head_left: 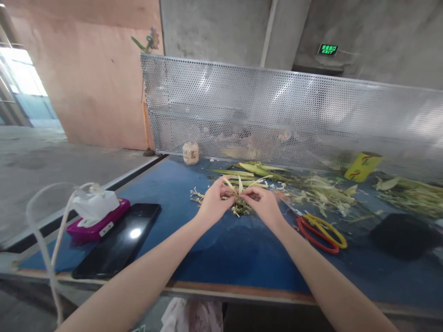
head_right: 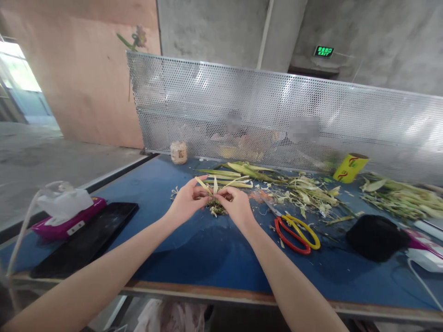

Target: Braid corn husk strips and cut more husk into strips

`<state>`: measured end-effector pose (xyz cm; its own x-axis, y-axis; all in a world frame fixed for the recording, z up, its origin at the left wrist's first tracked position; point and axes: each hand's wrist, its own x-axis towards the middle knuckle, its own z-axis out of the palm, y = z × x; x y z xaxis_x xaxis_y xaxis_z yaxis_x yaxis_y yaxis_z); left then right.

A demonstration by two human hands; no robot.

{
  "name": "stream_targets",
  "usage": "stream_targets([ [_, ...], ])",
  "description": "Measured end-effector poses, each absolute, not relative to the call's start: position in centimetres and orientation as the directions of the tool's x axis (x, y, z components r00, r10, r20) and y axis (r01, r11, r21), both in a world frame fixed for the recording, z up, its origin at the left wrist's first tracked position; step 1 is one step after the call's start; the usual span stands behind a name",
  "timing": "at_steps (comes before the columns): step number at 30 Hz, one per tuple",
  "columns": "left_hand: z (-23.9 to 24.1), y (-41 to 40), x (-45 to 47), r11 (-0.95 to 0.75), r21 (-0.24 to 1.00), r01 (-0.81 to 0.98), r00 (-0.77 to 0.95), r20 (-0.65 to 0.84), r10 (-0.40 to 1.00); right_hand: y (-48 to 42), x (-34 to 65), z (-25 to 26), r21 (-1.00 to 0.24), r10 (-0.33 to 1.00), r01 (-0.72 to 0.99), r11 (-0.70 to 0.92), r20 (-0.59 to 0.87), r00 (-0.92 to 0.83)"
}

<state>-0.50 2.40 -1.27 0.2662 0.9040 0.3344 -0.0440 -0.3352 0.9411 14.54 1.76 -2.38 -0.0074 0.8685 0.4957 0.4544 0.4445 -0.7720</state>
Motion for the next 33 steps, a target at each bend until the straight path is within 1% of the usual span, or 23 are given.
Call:
stream_targets([
  [4,-1.1,2.4,-0.4,-0.327,0.942,-0.079,0.305,0.335,0.892,1.7,14.6,-2.0,-0.867,0.920,0.379,0.322,0.381,0.091],
  [7,-1.0,2.3,-0.5,-0.322,0.944,-0.073,0.311,0.329,0.892,1.6,14.5,-1.8,-0.916,0.940,0.284,0.284,0.324,0.104],
  [10,-1.1,2.2,-0.5,-0.370,0.928,-0.051,0.302,0.368,0.879,1.5,14.4,-1.6,-0.920,0.934,0.240,0.311,0.343,0.105],
  [13,-1.2,2.2,-0.5,-0.414,0.910,-0.013,0.278,0.401,0.873,1.3,14.1,-1.4,-0.907,0.920,0.213,0.363,0.385,0.071],
  [16,-1.2,2.1,-0.4,-0.341,0.939,-0.048,0.261,0.342,0.903,1.1,14.0,-1.3,-0.889,0.906,0.211,0.407,0.422,0.030],
  [19,-1.1,2.2,-0.3,-0.268,0.952,-0.151,0.251,0.299,0.921,0.8,13.9,-1.4,-0.842,0.882,0.302,0.447,0.471,0.006],
  [21,-1.0,2.3,-0.3,-0.237,0.948,-0.214,0.234,0.285,0.929,0.5,13.8,-1.5,-0.728,0.815,0.457,0.511,0.580,0.013],
  [24,-0.9,2.3,-0.3,-0.202,0.947,-0.250,0.235,0.262,0.936,0.3,14.0,-1.6,-0.429,0.618,0.680,0.594,0.785,-0.044],
  [26,-0.8,2.2,-0.3,-0.184,0.947,-0.262,0.254,0.252,0.934,0.2,14.3,-1.6,-0.246,0.485,0.738,0.628,0.865,-0.125],
  [29,-0.7,2.0,-0.3,-0.141,0.947,-0.290,0.293,0.228,0.929,0.0,14.7,-1.4,0.004,0.340,0.767,0.642,0.895,-0.290],
  [31,-0.7,2.0,-0.3,-0.125,0.944,-0.305,0.329,0.227,0.917,-0.1,14.9,-1.3,0.180,0.263,0.759,0.625,0.867,-0.422],
  [33,-0.7,2.0,-0.4,-0.115,0.949,-0.294,0.353,0.220,0.910,-0.3,15.1,-1.1,0.317,0.197,0.732,0.603,0.830,-0.522],
])
